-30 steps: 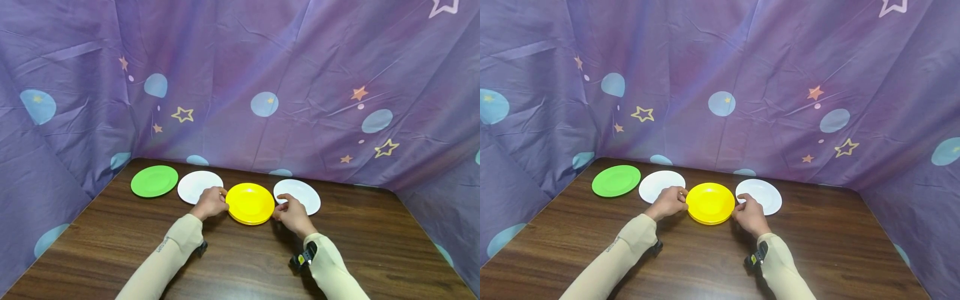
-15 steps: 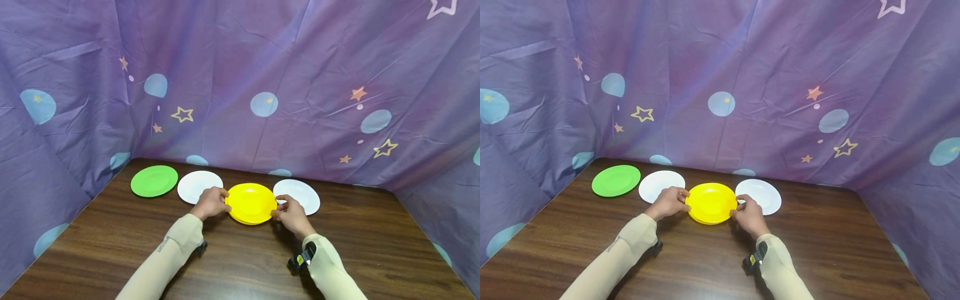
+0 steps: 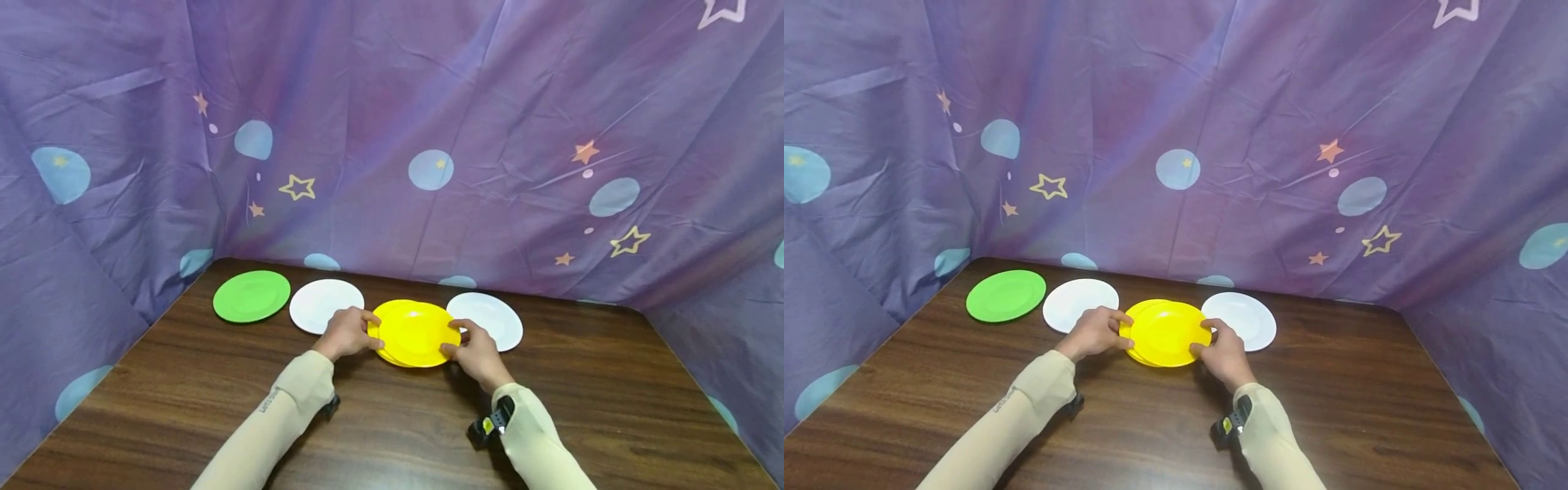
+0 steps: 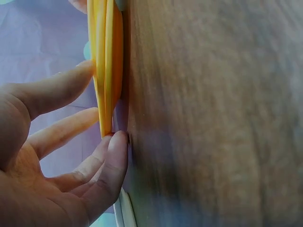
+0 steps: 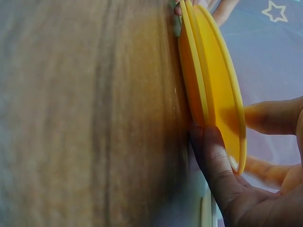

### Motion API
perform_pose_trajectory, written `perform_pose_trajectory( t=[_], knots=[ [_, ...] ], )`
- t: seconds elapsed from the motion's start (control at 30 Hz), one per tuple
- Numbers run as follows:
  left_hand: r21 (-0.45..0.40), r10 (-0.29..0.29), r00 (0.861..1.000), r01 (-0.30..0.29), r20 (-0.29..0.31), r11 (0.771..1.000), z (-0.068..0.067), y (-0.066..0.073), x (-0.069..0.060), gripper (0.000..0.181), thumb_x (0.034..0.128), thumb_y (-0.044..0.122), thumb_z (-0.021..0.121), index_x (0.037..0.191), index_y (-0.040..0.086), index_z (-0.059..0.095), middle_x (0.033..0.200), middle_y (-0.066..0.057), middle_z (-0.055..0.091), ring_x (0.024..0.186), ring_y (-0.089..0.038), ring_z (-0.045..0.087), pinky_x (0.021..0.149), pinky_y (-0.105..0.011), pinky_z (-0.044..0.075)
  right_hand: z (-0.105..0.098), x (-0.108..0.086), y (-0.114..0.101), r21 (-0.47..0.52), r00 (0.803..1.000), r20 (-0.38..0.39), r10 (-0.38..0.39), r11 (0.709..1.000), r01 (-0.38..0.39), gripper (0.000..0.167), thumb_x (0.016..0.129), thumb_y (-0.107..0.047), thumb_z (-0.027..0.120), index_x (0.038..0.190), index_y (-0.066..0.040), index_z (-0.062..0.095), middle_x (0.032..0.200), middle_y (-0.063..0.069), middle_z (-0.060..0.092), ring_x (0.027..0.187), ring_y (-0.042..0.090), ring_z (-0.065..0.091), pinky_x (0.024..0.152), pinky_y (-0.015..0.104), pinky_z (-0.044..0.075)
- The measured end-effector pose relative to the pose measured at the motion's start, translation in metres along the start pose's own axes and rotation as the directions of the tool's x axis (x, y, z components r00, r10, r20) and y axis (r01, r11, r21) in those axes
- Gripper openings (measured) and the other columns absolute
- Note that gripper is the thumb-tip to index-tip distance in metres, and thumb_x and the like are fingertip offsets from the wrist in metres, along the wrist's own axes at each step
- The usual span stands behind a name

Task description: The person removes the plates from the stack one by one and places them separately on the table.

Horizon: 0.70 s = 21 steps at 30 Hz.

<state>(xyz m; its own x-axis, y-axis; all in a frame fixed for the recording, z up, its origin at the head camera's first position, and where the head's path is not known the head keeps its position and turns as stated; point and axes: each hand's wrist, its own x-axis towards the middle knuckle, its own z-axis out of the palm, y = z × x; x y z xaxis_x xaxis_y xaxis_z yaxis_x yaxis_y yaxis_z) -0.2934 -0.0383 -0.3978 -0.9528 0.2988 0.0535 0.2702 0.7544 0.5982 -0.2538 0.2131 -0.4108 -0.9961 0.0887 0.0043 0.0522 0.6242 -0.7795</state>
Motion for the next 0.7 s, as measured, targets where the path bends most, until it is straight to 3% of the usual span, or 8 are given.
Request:
perform_pose_trajectory(
  t=[0.13, 0.3, 0.57, 0.7],
  knots=[
    [0.019, 0.017, 1.000, -0.017, -0.004, 1.000, 0.0022, -0.0002, -0.0019, 0.041, 0.0743, 0.025, 0.088, 0.112, 0.012, 0.077, 0.080, -0.003, 0.067, 0.075, -0.016, 0.054, 0.068, -0.026, 0.041, 0.0016, -0.0018, 0.0007, -0.003, 1.000, 0.004, -0.013, 1.000, 0.013, 0.051, 0.084, -0.007, 0.073, 0.132, 0.001, 0.058, 0.118, 0.026, 0.065, 0.100, 0.029, 0.063, 0.088, 0.036, 0.054],
    [0.046, 0.023, 1.000, -0.023, 0.011, 0.999, 0.0026, 0.0011, -0.0049, 0.037, 0.0761, 0.024, 0.086, 0.111, 0.014, 0.078, 0.086, -0.006, 0.071, 0.080, -0.017, 0.057, 0.070, -0.028, 0.043, 0.0044, -0.0025, 0.0030, 0.027, 0.999, 0.022, -0.023, 0.999, 0.023, 0.053, 0.084, -0.006, 0.072, 0.134, 0.003, 0.057, 0.139, 0.027, 0.057, 0.123, 0.036, 0.056, 0.112, 0.051, 0.042],
    [0.068, 0.029, 0.999, -0.031, 0.027, 0.997, 0.0030, 0.0028, -0.0053, 0.033, 0.0776, 0.020, 0.084, 0.110, 0.016, 0.079, 0.093, -0.008, 0.075, 0.088, -0.020, 0.063, 0.077, -0.032, 0.049, 0.0035, -0.0031, 0.0037, 0.066, 1.000, 0.021, -0.012, 0.998, 0.011, 0.055, 0.081, -0.002, 0.073, 0.133, 0.003, 0.058, 0.141, 0.027, 0.055, 0.126, 0.037, 0.054, 0.114, 0.051, 0.041],
    [0.066, 0.013, 1.000, -0.014, 0.023, 0.998, 0.0037, 0.0027, -0.0036, 0.035, 0.0770, 0.020, 0.085, 0.111, 0.012, 0.077, 0.087, -0.007, 0.072, 0.083, -0.020, 0.059, 0.074, -0.031, 0.047, 0.0002, -0.0034, 0.0040, 0.104, 1.000, 0.029, 0.008, 0.995, -0.011, 0.055, 0.081, -0.001, 0.074, 0.133, 0.002, 0.058, 0.138, 0.027, 0.057, 0.117, 0.034, 0.058, 0.097, 0.038, 0.052]
  ],
)
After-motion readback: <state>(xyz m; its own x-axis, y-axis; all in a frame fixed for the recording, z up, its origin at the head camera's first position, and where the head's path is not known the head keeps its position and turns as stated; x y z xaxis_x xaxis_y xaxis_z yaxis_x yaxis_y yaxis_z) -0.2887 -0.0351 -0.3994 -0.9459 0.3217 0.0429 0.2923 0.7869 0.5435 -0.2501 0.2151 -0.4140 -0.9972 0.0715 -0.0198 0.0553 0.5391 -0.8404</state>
